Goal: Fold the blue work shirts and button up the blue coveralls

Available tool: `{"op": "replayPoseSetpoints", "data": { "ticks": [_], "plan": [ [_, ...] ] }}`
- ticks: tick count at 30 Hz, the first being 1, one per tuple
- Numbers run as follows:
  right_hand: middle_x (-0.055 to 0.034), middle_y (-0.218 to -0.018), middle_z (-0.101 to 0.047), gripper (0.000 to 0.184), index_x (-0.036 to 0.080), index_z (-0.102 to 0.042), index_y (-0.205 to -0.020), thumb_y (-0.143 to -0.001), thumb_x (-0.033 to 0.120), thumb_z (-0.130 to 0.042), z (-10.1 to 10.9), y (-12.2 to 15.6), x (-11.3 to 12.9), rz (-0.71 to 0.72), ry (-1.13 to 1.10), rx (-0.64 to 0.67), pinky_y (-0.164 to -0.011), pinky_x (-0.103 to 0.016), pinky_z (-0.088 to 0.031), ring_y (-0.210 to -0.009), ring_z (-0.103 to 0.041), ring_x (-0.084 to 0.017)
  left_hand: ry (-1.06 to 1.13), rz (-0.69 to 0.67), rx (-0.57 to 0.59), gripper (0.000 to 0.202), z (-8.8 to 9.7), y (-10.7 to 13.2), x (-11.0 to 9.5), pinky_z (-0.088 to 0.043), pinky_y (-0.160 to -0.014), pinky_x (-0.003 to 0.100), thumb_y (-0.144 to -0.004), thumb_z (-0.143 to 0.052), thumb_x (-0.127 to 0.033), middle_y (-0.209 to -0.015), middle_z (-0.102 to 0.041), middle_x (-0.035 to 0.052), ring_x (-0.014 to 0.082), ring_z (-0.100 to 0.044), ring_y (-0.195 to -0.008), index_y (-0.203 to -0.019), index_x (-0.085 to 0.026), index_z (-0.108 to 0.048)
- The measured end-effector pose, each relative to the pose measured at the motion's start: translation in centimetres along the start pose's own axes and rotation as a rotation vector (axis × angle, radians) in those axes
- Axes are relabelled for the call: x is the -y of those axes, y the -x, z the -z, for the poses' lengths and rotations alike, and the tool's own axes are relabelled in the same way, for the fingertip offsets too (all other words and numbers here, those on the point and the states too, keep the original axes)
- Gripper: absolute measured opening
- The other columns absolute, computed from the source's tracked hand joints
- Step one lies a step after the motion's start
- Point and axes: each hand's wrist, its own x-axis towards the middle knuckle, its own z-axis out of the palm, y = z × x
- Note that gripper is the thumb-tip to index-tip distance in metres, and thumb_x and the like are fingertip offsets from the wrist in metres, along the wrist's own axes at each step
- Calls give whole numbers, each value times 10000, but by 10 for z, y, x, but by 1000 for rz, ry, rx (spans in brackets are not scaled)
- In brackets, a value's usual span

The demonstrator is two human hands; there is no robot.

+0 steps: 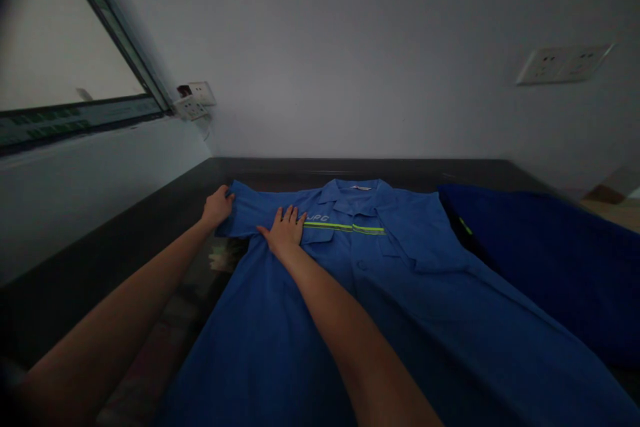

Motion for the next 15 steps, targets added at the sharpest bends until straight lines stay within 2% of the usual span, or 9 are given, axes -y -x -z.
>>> {"op": "replayPoseSetpoints", "data": {
  "ticks": [3, 5, 7, 10, 12, 15],
  "plan": [
    [-274, -1505, -197, 845, 32, -294, -1455, -892, 662, -277, 1, 0, 3, 7, -12, 23, -1092, -590, 4, -1412, -126, -386, 19, -9, -12, 272, 7, -2, 0, -462, -858, 397, -896, -434, -295, -1100, -646, 178, 315, -603, -1052, -1106, -167, -551],
    [-267, -1512, -183, 855, 51, -265, -1469, -881, 671, -309, 2, -1, 1, 10, -39, 61, -1092, -594, 10, -1415, -116, -385, 42, -28, -17, 249, 14, -4, -7, -451, -889, 370, -887, -461, -305, -1108, -644, 153, 289, -593, -1066, -1066, -164, -562],
    [-251, -1505, -231, 846, 77, -217, -1486, -883, 658, -336, 6, -6, -3, 21, -124, 86, -1095, -592, -19, -1411, -157, -370, 77, -64, -14, 225, 25, -3, -24, -441, -910, 335, -875, -488, -302, -1104, -643, 125, 258, -586, -1068, -1029, -158, -567],
    [-211, -1411, -436, 722, 81, -209, -1479, -941, 551, -313, 19, -19, -17, -16, -395, 38, -1098, -467, -219, -1328, -383, -279, 202, -138, 12, 196, 38, 8, -65, -468, -855, 302, -860, -521, -292, -1013, -655, 93, 224, -614, -971, -979, -142, -562],
    [-178, -1310, -548, 607, 71, -280, -1437, -977, 466, -244, 32, -28, -31, -83, -614, -47, -1015, -335, -363, -1211, -516, -207, 370, -169, 113, 206, 40, 23, -97, -501, -755, 293, -879, -503, -304, -881, -661, 68, 191, -647, -800, -994, -137, -539],
    [-170, -1226, -598, 596, 63, -428, -1321, -986, 452, -125, 52, -37, -59, -157, -823, -209, -910, -273, -441, -1114, -577, -181, 666, -213, 505, 293, 30, 51, -133, -526, -666, 297, -946, -377, -392, -783, -665, 43, 155, -655, -647, -1115, -168, -461]
  ]
}}
